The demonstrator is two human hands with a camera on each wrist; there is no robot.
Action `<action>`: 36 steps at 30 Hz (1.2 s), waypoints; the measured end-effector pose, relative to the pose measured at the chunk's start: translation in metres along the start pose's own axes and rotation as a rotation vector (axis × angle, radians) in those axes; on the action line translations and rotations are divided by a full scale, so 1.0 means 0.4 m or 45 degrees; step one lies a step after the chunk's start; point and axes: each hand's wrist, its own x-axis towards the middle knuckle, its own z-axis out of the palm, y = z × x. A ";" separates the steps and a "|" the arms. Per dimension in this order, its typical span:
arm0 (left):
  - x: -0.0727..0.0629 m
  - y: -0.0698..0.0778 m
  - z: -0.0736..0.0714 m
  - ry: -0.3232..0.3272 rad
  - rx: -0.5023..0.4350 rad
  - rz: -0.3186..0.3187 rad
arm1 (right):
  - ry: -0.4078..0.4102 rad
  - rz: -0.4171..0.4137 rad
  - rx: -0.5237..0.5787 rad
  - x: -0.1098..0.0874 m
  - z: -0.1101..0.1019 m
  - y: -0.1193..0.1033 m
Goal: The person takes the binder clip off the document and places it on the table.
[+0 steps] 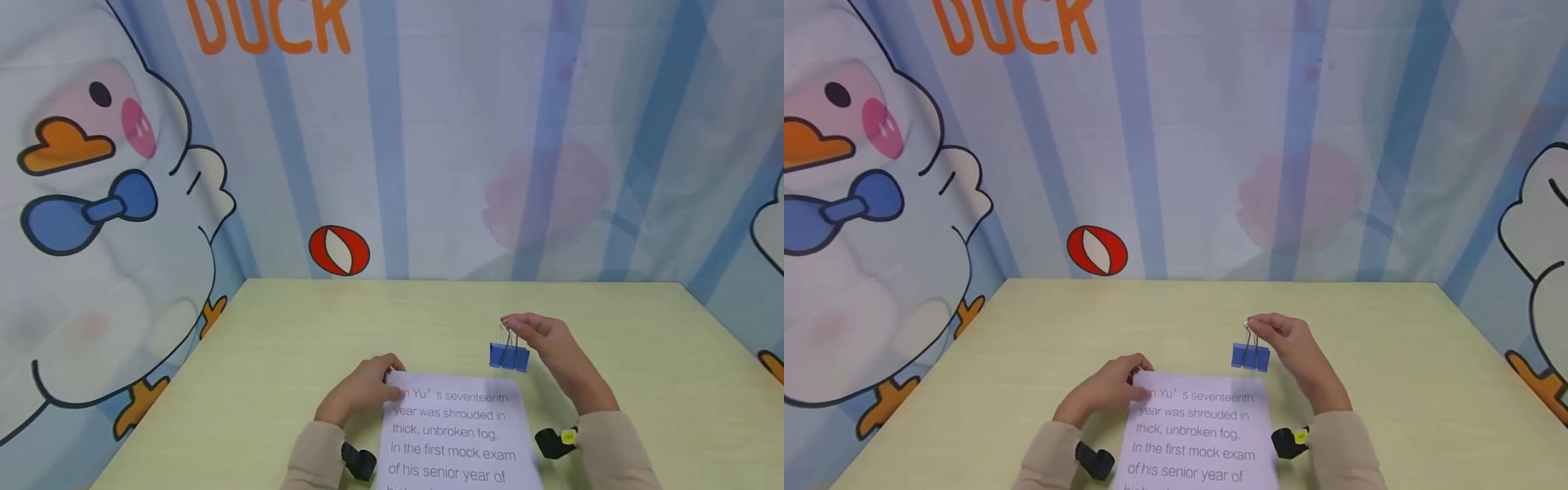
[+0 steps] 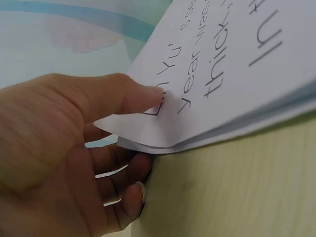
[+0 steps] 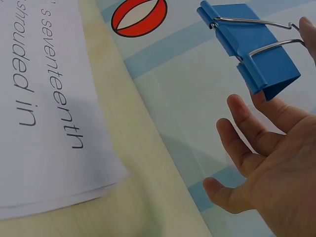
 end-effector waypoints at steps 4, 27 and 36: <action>0.001 -0.002 0.002 -0.002 0.009 0.012 | -0.005 -0.014 0.001 -0.004 -0.010 0.006; 0.002 -0.004 0.006 0.002 0.021 0.040 | -0.052 0.120 -0.066 -0.013 -0.060 0.040; 0.001 -0.006 0.009 0.013 0.036 0.065 | -0.069 0.166 -0.084 -0.020 -0.081 0.048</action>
